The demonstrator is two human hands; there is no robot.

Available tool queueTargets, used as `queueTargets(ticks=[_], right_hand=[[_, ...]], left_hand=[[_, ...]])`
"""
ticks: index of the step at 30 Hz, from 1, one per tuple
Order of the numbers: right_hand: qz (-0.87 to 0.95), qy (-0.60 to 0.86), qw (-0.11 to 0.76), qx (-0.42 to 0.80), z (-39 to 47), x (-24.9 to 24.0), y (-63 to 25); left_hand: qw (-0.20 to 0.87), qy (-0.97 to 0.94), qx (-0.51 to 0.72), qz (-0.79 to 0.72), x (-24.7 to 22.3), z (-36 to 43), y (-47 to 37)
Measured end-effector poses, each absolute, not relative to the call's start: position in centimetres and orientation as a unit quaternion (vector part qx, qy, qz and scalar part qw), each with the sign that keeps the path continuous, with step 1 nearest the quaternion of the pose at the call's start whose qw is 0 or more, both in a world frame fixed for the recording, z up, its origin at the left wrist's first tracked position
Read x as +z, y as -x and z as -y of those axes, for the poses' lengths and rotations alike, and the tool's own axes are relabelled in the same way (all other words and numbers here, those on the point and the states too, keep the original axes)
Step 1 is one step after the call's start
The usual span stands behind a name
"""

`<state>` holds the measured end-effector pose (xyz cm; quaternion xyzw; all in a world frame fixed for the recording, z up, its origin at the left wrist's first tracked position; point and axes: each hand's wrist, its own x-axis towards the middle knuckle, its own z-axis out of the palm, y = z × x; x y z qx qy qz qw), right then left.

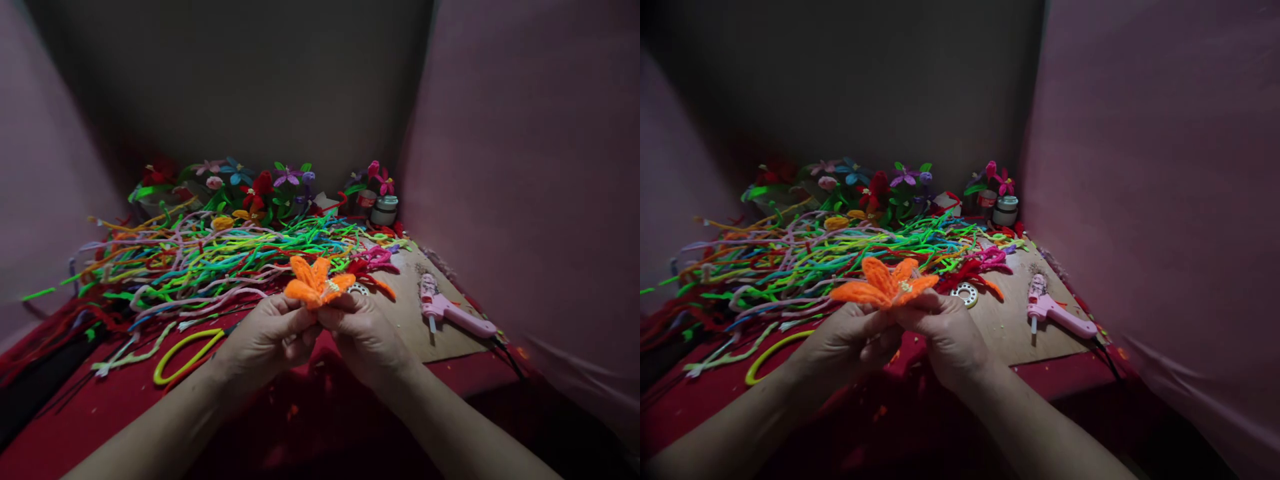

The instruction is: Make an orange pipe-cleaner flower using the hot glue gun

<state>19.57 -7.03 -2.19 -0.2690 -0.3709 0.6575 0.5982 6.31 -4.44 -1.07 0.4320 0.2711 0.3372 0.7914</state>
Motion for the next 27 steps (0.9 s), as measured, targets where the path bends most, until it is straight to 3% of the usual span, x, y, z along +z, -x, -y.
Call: queueTargets(ticks=[3, 5, 6, 9, 11, 14, 19, 22, 25, 27], right_hand=[[0.439, 0.365, 0.589, 0.572, 6.8, -1.9, -21.6], [0.559, 0.496, 0.553, 0.367, 6.3, -1.6, -24.0], [0.613, 0.562, 0.506, 0.228, 5.9, -1.5, -25.3], [0.692, 0.688, 0.211, -0.053, 4.4, -1.4, -28.2], [0.704, 0.699, 0.049, -0.113, 3.5, -1.6, -29.1], [0.699, 0.702, -0.036, -0.13, 2.7, -1.6, -29.6], [0.625, 0.756, -0.008, -0.194, 3.3, 0.8, -31.8], [0.619, 0.73, 0.194, -0.215, 4.1, 1.8, -32.5], [0.7, 0.561, 0.432, -0.097, 5.2, 1.3, -30.9], [0.721, 0.471, 0.506, -0.038, 6.0, 0.4, -28.9]], left_hand=[[0.79, -0.429, 0.354, -0.257, -0.8, 4.2, -6.2], [0.786, -0.426, 0.371, -0.253, -0.6, 4.0, -6.1], [0.784, -0.424, 0.378, -0.252, -0.6, 3.9, -6.1], [0.779, -0.42, 0.388, -0.257, -0.9, 3.6, -6.1], [0.779, -0.42, 0.384, -0.263, -1.1, 3.5, -6.1], [0.782, -0.419, 0.38, -0.261, -1.3, 3.4, -6.1], [0.78, -0.42, 0.381, -0.264, -1.3, 3.5, -6.2], [0.778, -0.413, 0.385, -0.275, -1.5, 3.7, -6.4], [0.766, -0.412, 0.41, -0.275, -1.6, 3.9, -6.7], [0.754, -0.412, 0.433, -0.275, -1.5, 4.2, -7.0]])
